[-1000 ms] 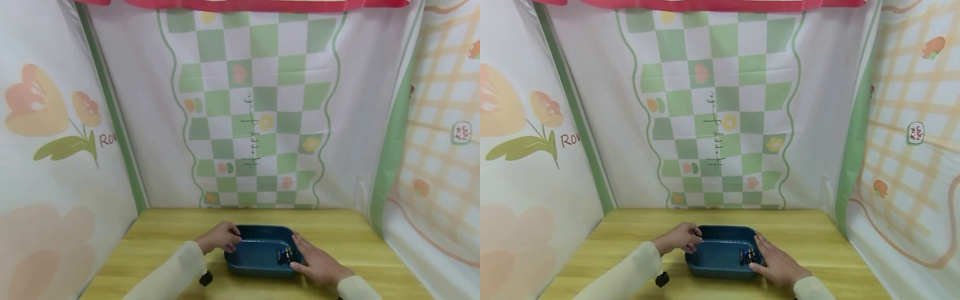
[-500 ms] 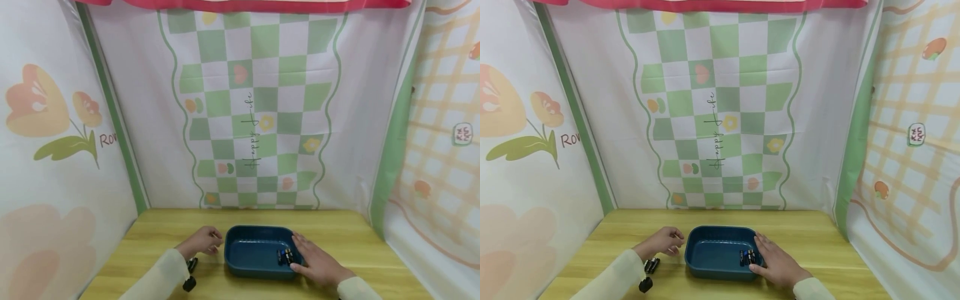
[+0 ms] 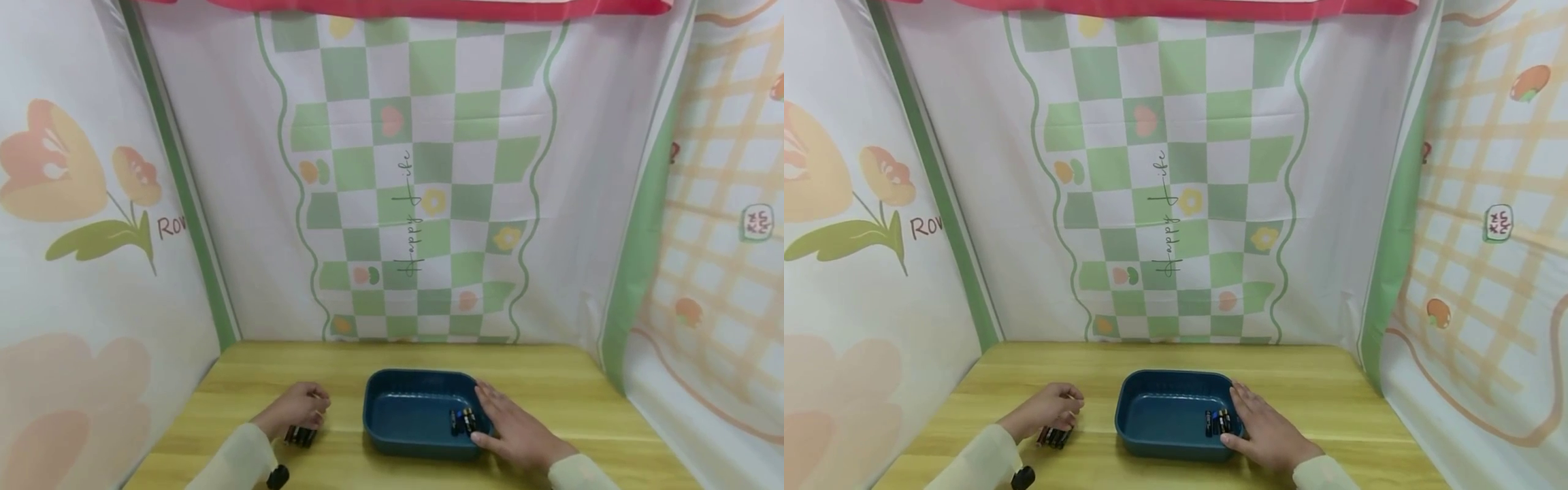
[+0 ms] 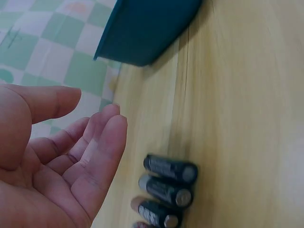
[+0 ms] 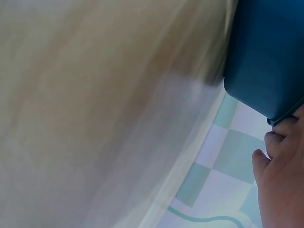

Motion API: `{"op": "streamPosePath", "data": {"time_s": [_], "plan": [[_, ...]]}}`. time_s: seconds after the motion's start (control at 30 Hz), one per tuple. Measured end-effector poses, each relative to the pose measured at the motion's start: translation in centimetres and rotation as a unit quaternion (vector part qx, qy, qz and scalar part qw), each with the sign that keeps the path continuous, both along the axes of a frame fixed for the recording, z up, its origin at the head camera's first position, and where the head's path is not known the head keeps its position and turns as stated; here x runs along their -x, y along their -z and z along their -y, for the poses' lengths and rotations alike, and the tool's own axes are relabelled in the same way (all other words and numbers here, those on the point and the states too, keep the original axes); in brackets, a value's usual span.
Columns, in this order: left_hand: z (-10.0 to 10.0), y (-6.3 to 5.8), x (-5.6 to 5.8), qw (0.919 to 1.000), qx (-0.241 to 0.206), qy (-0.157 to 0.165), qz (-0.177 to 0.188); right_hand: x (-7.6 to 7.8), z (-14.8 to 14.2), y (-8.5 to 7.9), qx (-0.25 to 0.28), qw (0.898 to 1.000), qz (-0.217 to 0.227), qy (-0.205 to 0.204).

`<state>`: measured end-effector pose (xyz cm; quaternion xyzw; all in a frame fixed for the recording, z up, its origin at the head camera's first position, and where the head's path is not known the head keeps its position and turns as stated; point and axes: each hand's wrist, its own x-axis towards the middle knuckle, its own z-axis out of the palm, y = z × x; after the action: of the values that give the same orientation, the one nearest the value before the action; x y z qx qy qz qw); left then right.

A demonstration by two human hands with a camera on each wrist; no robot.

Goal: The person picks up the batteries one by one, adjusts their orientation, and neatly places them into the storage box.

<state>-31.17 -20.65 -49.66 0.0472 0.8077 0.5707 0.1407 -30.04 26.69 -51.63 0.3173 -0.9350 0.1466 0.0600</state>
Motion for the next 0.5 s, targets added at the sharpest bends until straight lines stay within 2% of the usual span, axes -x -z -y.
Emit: {"op": "streamPosePath", "data": {"time_s": [0.2,0.5], "plan": [[1.5,0.5,-0.1,0.9999,-0.010,-0.001,0.002,0.1,0.0,-0.2,0.006,1.000,0.027,0.004],[4.1,1.0,-0.7,0.9997,0.012,-0.022,-0.004,0.1,0.0,-0.1,0.002,1.000,0.022,0.000]]}}
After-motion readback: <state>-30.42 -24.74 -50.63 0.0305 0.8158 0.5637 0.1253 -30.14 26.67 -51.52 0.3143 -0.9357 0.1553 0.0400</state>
